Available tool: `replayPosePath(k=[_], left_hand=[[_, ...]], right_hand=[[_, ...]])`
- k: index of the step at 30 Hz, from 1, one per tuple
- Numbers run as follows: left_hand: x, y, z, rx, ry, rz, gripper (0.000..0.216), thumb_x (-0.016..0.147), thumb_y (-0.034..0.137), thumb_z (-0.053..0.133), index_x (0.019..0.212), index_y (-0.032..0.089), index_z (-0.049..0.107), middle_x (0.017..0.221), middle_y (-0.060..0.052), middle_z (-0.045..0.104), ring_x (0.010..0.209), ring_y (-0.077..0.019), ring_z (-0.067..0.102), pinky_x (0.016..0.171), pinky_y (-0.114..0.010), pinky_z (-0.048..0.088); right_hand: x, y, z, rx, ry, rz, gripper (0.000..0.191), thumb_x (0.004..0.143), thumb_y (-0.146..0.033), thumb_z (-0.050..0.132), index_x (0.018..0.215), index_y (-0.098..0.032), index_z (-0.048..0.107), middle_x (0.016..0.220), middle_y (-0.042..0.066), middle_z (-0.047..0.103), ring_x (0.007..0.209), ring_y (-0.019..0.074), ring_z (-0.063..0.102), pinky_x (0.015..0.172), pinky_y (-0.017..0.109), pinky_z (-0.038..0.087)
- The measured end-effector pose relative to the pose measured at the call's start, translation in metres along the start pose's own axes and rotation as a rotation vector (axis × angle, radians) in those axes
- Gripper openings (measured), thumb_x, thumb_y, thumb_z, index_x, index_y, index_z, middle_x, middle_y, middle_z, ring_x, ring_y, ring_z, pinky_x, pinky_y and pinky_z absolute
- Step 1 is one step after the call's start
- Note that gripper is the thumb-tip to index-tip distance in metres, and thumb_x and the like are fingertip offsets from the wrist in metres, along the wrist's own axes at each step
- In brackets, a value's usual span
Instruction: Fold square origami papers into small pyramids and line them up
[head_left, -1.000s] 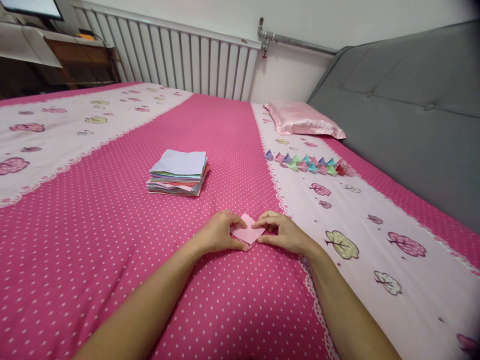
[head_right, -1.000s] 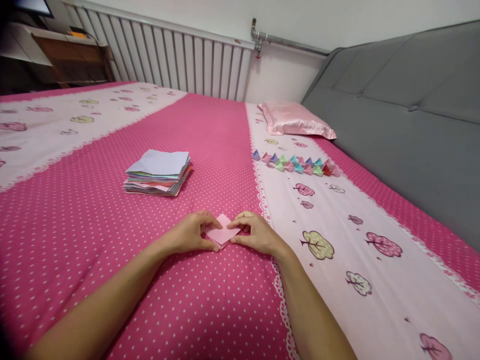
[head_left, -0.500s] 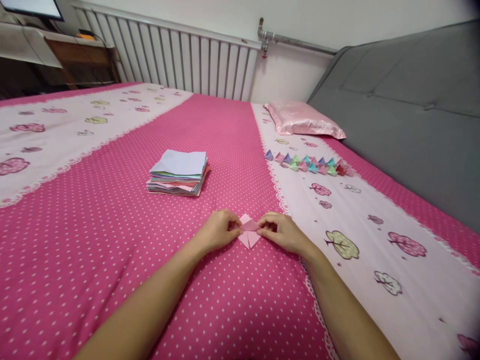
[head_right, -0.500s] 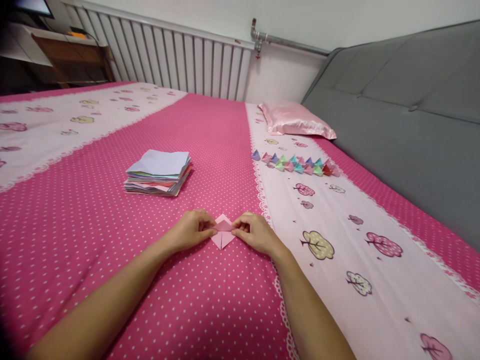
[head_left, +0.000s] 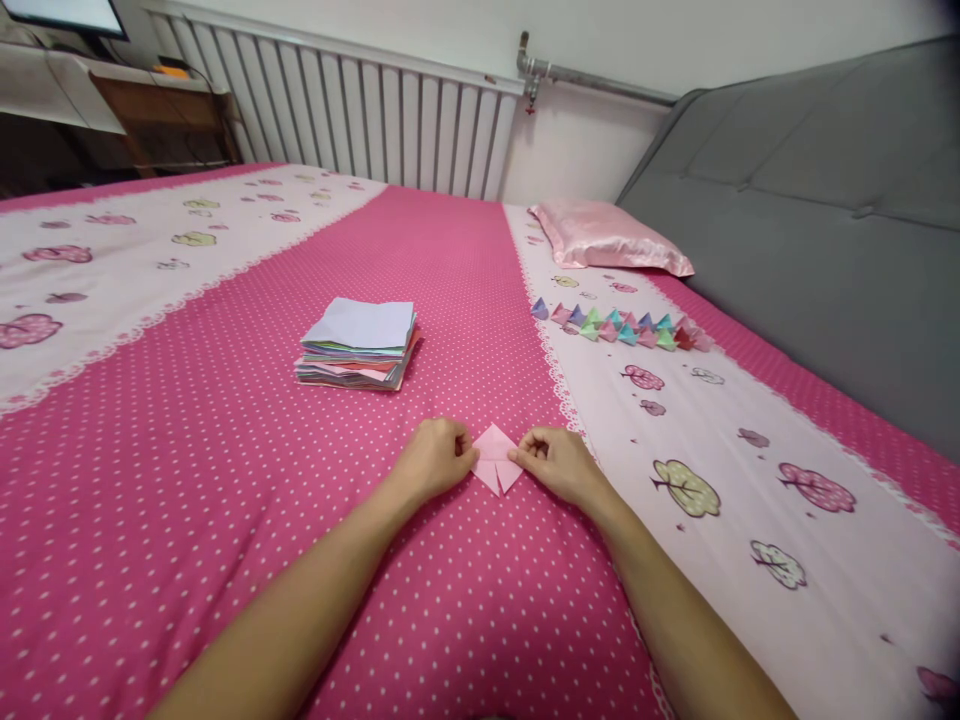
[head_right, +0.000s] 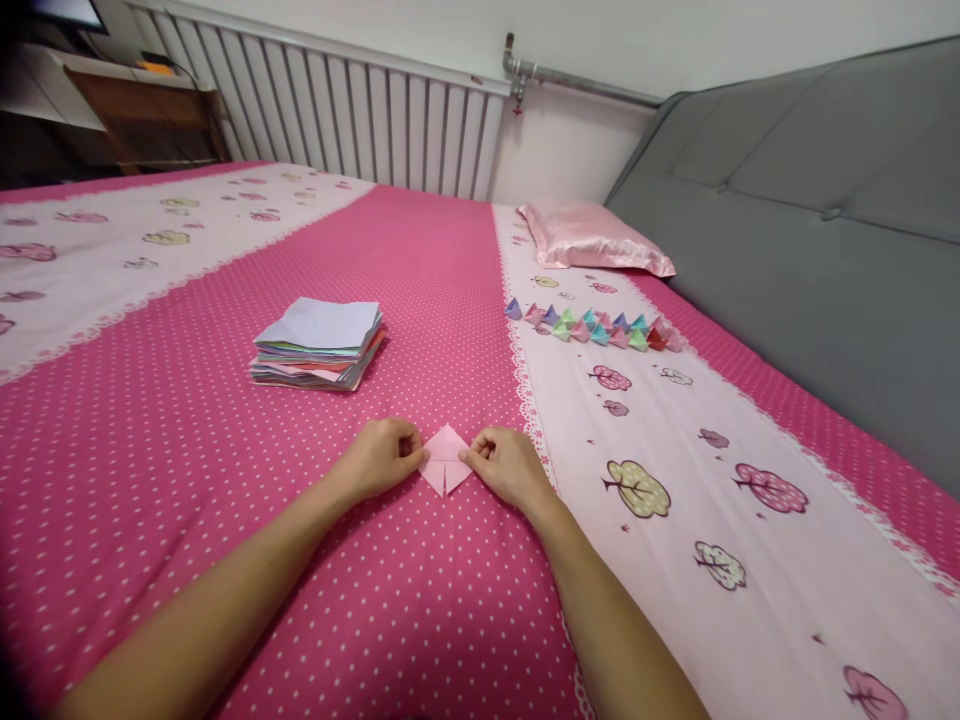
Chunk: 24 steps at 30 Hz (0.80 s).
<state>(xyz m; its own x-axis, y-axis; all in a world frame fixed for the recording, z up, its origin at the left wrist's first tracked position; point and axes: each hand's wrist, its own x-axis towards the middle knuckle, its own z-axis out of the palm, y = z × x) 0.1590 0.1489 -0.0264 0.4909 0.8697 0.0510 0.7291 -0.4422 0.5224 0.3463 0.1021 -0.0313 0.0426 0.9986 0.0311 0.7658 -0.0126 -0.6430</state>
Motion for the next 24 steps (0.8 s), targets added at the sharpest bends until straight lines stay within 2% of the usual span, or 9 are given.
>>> replayPosePath(k=[4,7,13,17,20,24], left_hand=[[0.0,0.0,0.002,0.025,0.02,-0.02,0.011,0.068,0.02,0.051,0.061,0.015,0.058,0.059,-0.003,0.06,0.054,-0.0129,0.05,0.053,-0.024,0.032],[0.0,0.0,0.003,0.013,0.041,-0.042,0.007,0.066,0.017,0.051,0.069,0.015,0.058,0.063,-0.003,0.06,0.056,-0.0128,0.051,0.054,-0.023,0.033],[-0.002,0.003,0.0,0.02,-0.009,0.054,0.024,0.068,0.012,0.045,0.08,0.019,0.064,0.064,-0.001,0.061,0.057,-0.0125,0.051,0.054,-0.023,0.032],[-0.002,0.005,0.002,0.019,-0.026,0.025,0.023,0.069,0.019,0.048,0.082,0.021,0.067,0.064,-0.001,0.061,0.057,-0.0132,0.052,0.054,-0.023,0.032],[-0.002,0.008,0.005,0.032,-0.005,-0.036,0.02,0.07,0.028,0.052,0.08,0.021,0.067,0.065,-0.002,0.062,0.059,-0.0143,0.053,0.054,-0.024,0.033],[-0.003,0.012,0.007,0.067,0.019,-0.089,0.018,0.071,0.03,0.053,0.079,0.021,0.067,0.069,-0.002,0.064,0.062,-0.0163,0.056,0.056,-0.025,0.035]], right_hand=[[0.0,0.002,0.003,0.001,0.017,-0.005,0.019,0.07,-0.035,0.059,0.06,-0.018,0.058,0.056,-0.001,0.059,0.051,0.0114,0.05,0.051,0.022,0.036],[0.001,0.005,0.005,0.032,0.025,-0.001,0.016,0.069,-0.034,0.06,0.065,-0.018,0.058,0.058,-0.001,0.059,0.051,0.0115,0.05,0.051,0.023,0.037],[0.002,0.007,0.009,0.049,0.041,-0.097,0.011,0.072,-0.027,0.058,0.077,-0.02,0.064,0.063,-0.001,0.06,0.054,0.011,0.05,0.053,0.023,0.038],[0.001,0.002,0.012,-0.025,0.089,-0.085,0.014,0.07,-0.028,0.058,0.075,-0.021,0.069,0.069,0.002,0.061,0.06,0.0128,0.052,0.057,0.024,0.039],[-0.001,-0.002,0.014,-0.065,0.113,-0.055,0.016,0.068,-0.034,0.06,0.074,-0.021,0.068,0.069,0.002,0.06,0.061,0.0138,0.052,0.058,0.025,0.04],[-0.002,-0.008,0.016,-0.098,0.123,-0.04,0.02,0.067,-0.039,0.062,0.073,-0.02,0.065,0.071,0.002,0.06,0.063,0.0146,0.053,0.059,0.026,0.039]])
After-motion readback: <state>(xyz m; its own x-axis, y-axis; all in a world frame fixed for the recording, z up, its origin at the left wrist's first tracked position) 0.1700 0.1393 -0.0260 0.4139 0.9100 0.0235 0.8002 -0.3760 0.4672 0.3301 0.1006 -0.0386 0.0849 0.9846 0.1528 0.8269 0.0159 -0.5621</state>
